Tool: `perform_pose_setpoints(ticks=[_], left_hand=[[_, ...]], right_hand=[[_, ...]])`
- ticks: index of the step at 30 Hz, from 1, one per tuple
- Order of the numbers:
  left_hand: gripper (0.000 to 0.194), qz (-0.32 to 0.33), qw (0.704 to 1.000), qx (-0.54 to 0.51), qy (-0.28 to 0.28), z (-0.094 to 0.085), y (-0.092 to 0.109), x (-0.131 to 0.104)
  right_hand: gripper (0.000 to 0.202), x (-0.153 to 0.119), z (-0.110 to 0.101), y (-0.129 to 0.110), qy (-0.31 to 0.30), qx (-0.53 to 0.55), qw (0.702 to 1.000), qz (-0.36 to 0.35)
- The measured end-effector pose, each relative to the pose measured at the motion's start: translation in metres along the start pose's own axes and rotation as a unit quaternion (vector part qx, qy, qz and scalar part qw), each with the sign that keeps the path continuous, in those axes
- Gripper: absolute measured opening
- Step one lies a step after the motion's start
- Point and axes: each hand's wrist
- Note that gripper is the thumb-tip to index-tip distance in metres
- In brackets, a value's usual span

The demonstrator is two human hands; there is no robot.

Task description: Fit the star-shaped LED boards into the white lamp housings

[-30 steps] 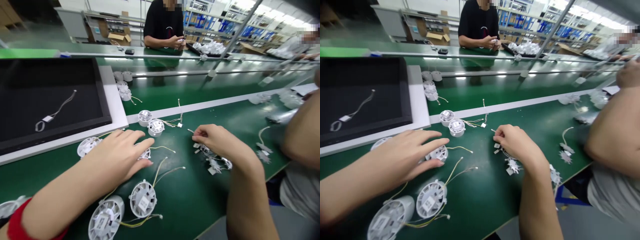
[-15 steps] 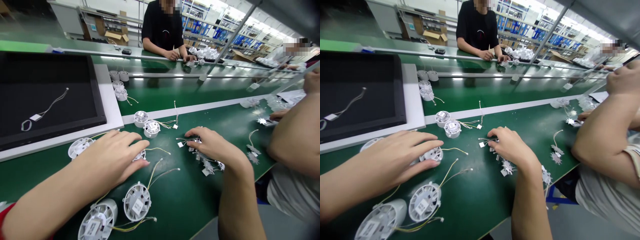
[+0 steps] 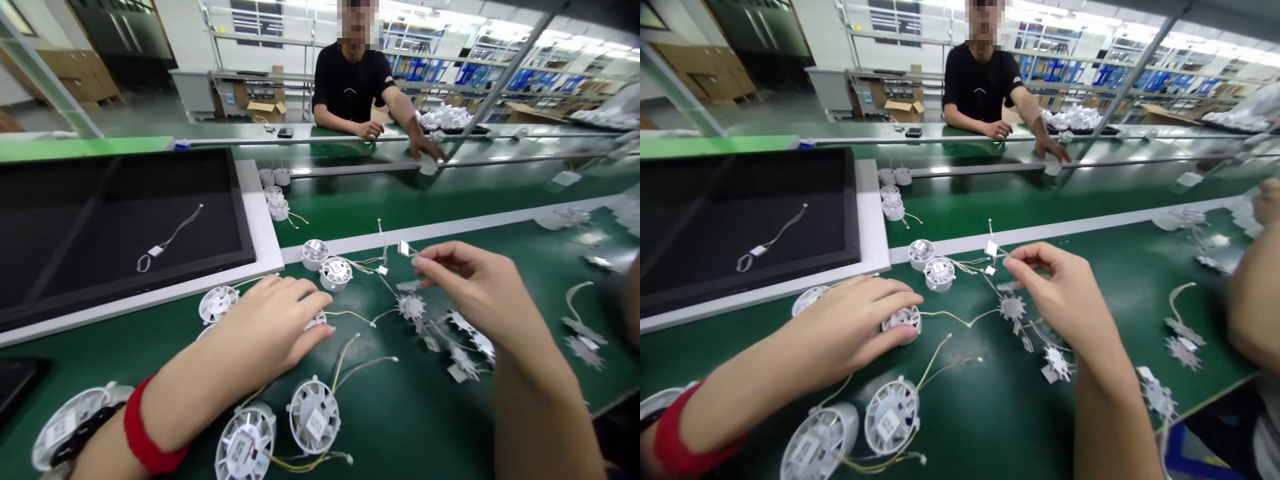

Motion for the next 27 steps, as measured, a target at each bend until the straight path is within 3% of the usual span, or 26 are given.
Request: perform_pose_setpoints(ticks=[4, 8, 14, 20, 23, 27], left_hand=[[0.022, -0.021, 0.998, -0.04, 0.033, 0.01, -0.003, -0.003], [0.024, -0.041, 0.995, -0.083, 0.033, 0.015, -0.001, -0.002], [0.045, -0.053, 0.979, -0.191, 0.042, 0.011, 0.013, 0.003], [0.013, -0.154, 0.888, -0.432, 0.033, -0.003, 0.025, 0.009], [0.016, -0.203, 0.856, -0.475, 0.035, -0.004, 0.024, 0.01], [0.02, -0.212, 0.836, -0.505, 0.044, -0.004, 0.017, 0.009]], right_hand=[[0.018, -0.004, 0.009, -0.009, 0.014, 0.181, 0.983, 0.002], [0.019, -0.009, 0.022, -0.015, -0.041, 0.267, 0.963, 0.013], [0.029, -0.025, 0.046, -0.036, -0.087, 0.376, 0.922, 0.023], [0.033, -0.035, 0.057, -0.049, -0.087, 0.425, 0.9, 0.043], [0.029, -0.038, 0.058, -0.045, -0.068, 0.432, 0.898, 0.044], [0.027, -0.038, 0.06, -0.039, -0.046, 0.396, 0.915, 0.053]])
Point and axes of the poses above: each hand's wrist, its own x-axis towards the middle knuckle, its own z-axis out of the palm, y = z × x, and after that the axes turned 3 degrees about y, right-handed
